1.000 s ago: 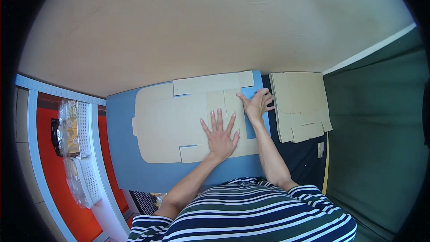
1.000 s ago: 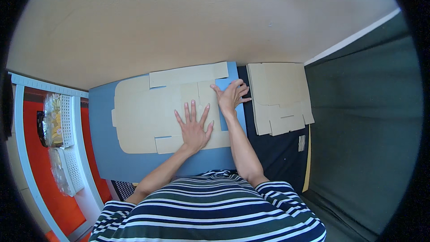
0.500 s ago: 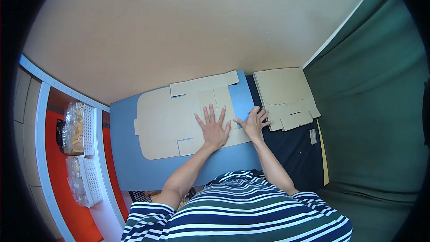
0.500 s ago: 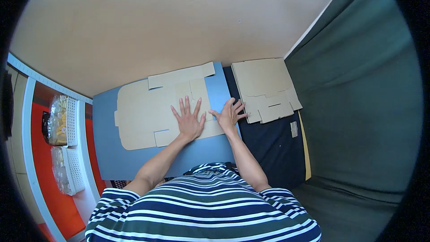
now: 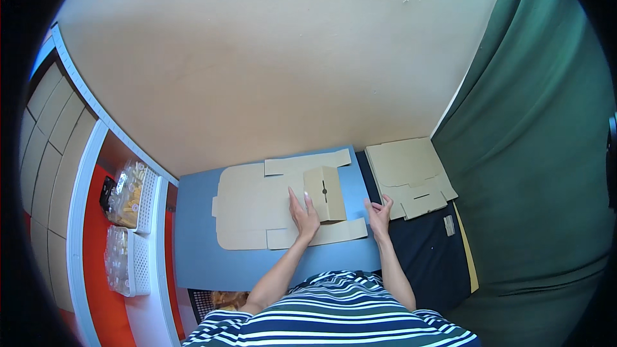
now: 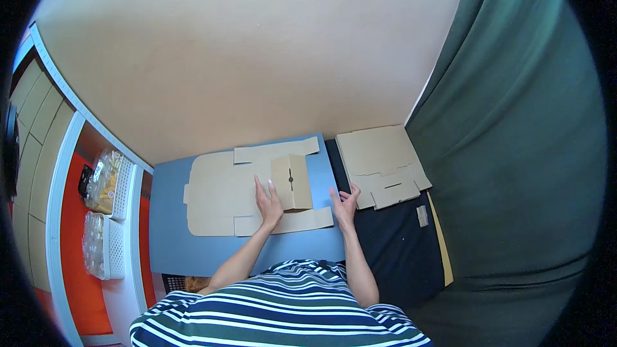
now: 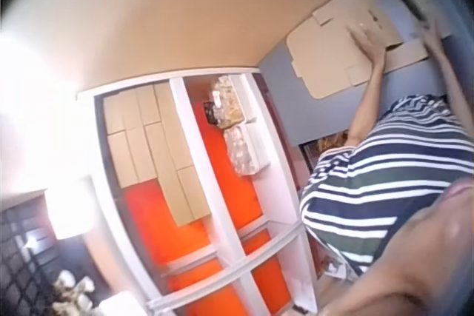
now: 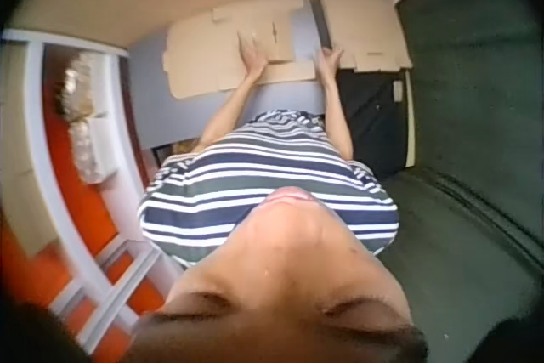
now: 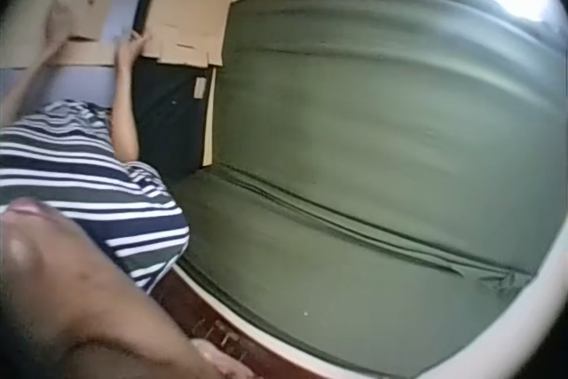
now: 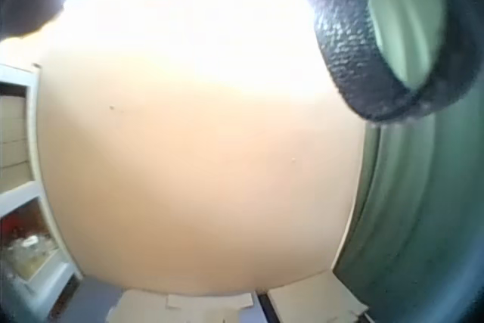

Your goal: The person assembles a flat cardboard box by hand on a blue table. They fold the side flaps and bottom panels along pre-scored lines, tucking the tabs into slots to form the box structure. The person completes the assembly of one box and places it upright on the table.

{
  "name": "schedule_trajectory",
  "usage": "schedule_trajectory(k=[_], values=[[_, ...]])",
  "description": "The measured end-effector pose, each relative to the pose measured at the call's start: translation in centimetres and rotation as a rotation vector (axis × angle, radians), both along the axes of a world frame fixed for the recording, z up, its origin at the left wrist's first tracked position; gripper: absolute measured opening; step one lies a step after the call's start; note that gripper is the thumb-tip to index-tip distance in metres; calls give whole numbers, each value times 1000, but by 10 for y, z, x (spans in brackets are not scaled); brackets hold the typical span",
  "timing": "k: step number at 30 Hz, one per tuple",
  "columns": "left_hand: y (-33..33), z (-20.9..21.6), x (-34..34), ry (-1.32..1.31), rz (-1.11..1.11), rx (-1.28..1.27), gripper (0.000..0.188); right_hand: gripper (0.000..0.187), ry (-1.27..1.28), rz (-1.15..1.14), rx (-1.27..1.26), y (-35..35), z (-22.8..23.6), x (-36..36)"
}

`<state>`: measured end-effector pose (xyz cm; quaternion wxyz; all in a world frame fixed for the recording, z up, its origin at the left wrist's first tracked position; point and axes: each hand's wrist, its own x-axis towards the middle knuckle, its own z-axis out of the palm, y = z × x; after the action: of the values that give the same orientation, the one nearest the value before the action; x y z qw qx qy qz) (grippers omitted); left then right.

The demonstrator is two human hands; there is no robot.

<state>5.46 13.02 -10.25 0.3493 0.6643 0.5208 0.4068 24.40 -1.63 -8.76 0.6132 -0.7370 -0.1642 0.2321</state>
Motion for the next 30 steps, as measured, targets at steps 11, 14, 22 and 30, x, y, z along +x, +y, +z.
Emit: schedule_trajectory(k=[11,14,22,30], values=[[-53,106,39,-532,-1274,-900,60,43,452,-474,362,-48,-55,14],[-57,79,6,-51,-1184,-509,43,35,517,-618,291,-66,-37,12],[-18,13,-189,-243,-59,-644,27,24,53,-591,92,-98,-63,-28],[23,21,-289,452,587,-269,68,16,-794,83,-62,-40,23,-75]])
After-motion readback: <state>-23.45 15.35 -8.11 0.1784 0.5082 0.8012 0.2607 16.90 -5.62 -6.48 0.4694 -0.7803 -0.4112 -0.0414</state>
